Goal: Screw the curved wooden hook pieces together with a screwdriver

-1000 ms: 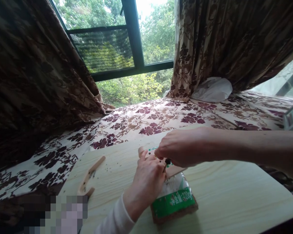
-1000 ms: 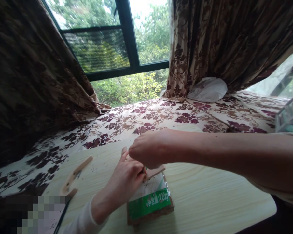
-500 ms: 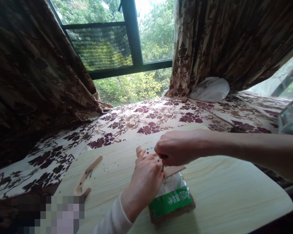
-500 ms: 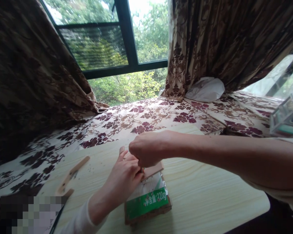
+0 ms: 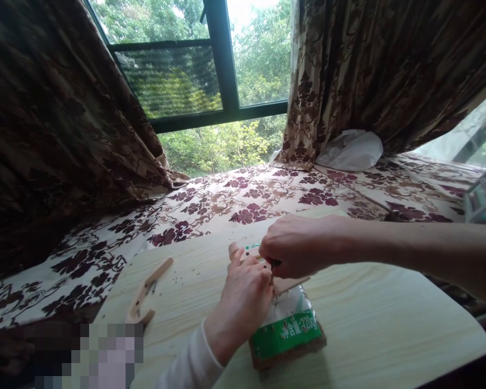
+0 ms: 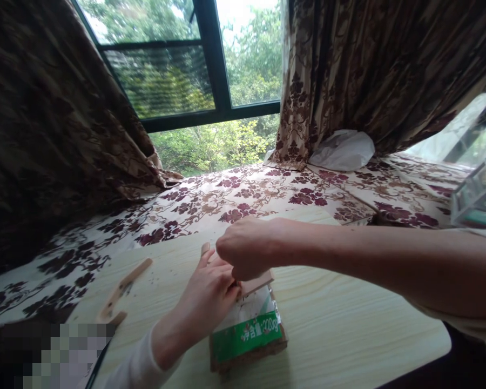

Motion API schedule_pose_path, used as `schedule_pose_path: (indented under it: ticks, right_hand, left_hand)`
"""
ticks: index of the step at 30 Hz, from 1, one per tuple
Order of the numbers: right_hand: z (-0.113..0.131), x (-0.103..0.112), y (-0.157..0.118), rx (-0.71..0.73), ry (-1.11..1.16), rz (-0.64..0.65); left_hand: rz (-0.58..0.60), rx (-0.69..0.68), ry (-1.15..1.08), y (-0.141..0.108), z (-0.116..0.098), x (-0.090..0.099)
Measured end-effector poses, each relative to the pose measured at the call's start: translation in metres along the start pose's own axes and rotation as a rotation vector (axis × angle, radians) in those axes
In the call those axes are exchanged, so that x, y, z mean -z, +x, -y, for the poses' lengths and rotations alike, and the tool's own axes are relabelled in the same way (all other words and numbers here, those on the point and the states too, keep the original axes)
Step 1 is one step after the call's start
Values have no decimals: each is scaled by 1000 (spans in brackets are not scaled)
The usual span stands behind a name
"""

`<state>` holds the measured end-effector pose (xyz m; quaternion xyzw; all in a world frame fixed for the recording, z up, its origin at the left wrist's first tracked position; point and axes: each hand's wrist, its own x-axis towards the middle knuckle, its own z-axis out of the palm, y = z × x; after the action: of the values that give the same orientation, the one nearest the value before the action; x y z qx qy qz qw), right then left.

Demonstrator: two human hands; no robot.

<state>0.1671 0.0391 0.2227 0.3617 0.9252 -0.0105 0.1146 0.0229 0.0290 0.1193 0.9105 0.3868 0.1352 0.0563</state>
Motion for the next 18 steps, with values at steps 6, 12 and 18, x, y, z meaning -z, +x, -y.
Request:
schedule_pose_path:
  ticks: [6, 12, 18]
  right_hand:
    - [0, -1, 0, -5, -21, -26]
    - [1, 1, -4, 18, -31, 3]
    - [1, 2, -3, 15, 24, 74]
  left_hand:
    - [-79, -25, -11, -26, 2, 12]
    - [-405, 66, -29, -88, 14, 4]
    - [-414, 318, -214, -98, 24, -29]
